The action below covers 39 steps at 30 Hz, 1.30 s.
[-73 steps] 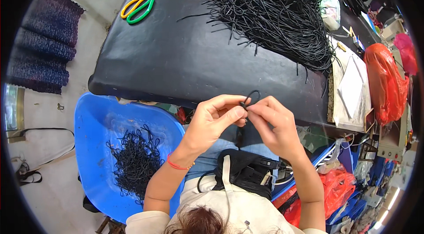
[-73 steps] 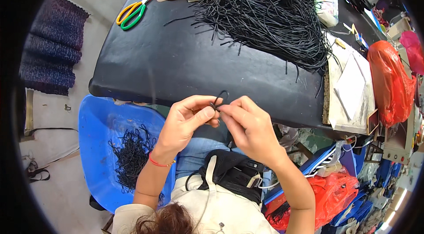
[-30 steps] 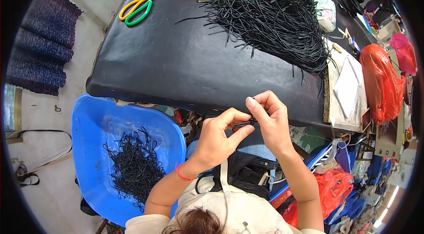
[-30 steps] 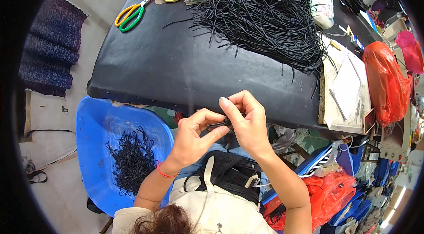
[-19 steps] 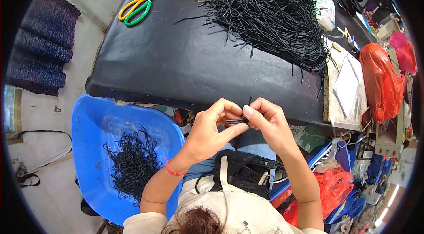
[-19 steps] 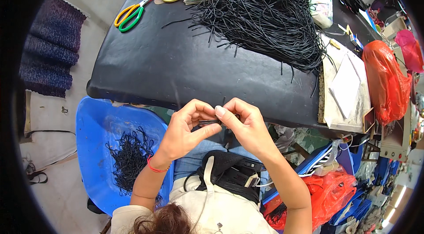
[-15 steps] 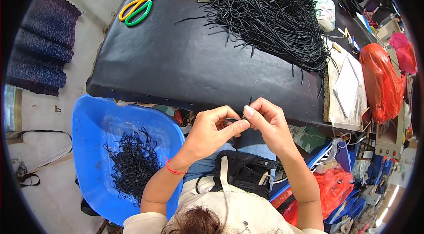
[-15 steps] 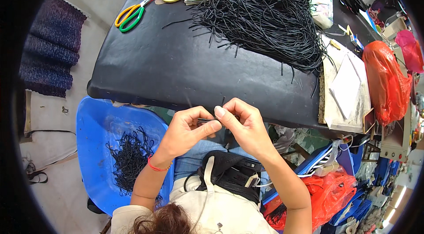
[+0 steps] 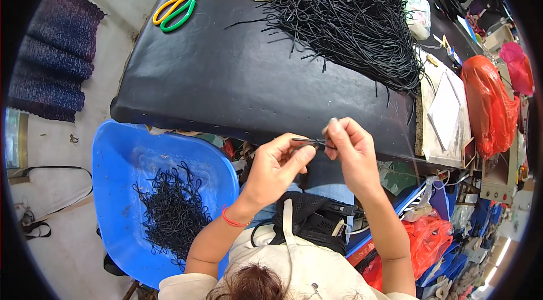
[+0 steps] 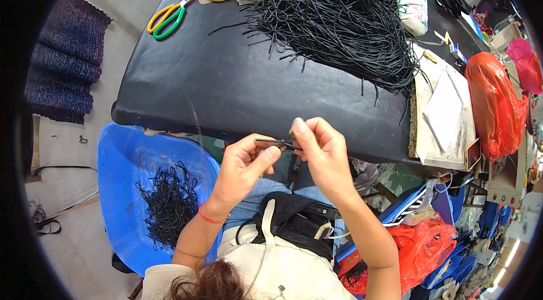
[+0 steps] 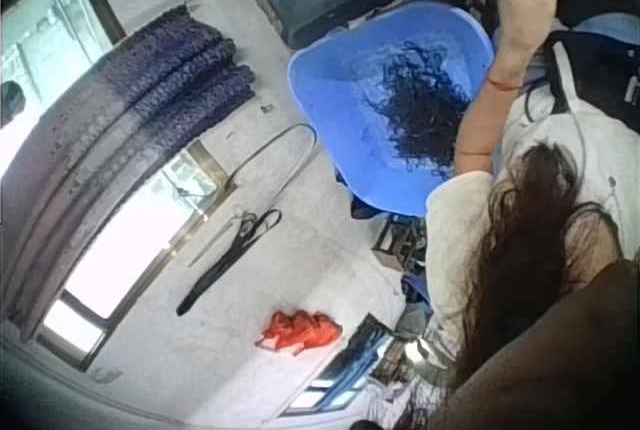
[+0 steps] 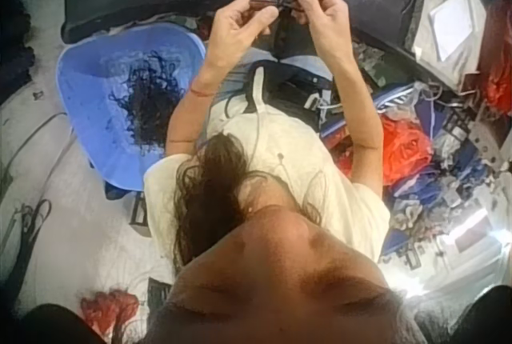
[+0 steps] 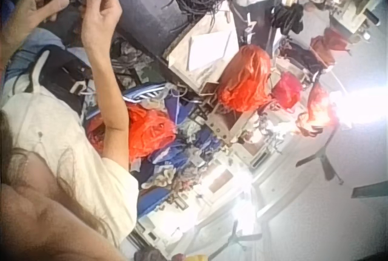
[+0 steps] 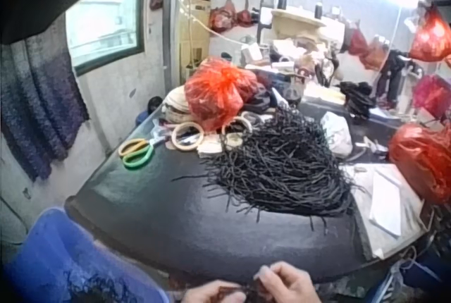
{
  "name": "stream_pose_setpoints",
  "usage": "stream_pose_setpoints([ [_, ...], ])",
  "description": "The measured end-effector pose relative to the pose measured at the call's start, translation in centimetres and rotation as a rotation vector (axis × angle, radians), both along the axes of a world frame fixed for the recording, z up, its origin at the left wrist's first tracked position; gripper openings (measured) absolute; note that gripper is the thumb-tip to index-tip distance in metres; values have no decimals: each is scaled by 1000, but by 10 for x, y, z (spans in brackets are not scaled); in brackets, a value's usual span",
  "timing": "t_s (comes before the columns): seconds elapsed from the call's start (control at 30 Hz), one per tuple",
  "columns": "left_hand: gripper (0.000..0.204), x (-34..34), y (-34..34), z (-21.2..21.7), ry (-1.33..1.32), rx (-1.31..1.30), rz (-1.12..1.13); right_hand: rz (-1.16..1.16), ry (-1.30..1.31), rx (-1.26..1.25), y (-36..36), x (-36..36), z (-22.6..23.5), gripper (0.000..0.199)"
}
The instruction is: The person sits at a cluttered workbench and repeatedly ties black cable ties into small loops by hand. They pick up individual ties from a large pile on the table, form a loop, and secure it by pulling the end through. The finished loops are placed into a blue plastic basin on the floor.
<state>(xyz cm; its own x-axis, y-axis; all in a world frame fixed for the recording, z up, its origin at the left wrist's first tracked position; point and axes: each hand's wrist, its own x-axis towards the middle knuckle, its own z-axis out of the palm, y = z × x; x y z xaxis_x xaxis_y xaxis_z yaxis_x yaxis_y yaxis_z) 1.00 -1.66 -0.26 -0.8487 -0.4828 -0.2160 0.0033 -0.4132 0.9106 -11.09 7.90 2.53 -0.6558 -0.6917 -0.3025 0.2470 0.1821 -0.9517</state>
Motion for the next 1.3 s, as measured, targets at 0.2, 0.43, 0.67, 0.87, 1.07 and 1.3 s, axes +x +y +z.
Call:
stream_pose_setpoints([
  [0.2,17,0,3,-3,62,-43,44,115,-8,-47,13,-1,0,19],
  [0.43,15,-2,13,2,96,9,163,152,25,-15,12,6,12,15],
  [0.67,14,-4,15,-3,83,98,161,231,-14,-2,22,-1,13,16],
  [0.87,19,-14,10,3,217,369,192,117,-77,-107,16,17,12,12],
  [1.07,18,-6,-4,7,135,251,-66,64,401,-22,19,-4,24,16],
  [1.3,21,-3,0,15,110,230,-124,73,-22,-122,1,7,18,22],
])
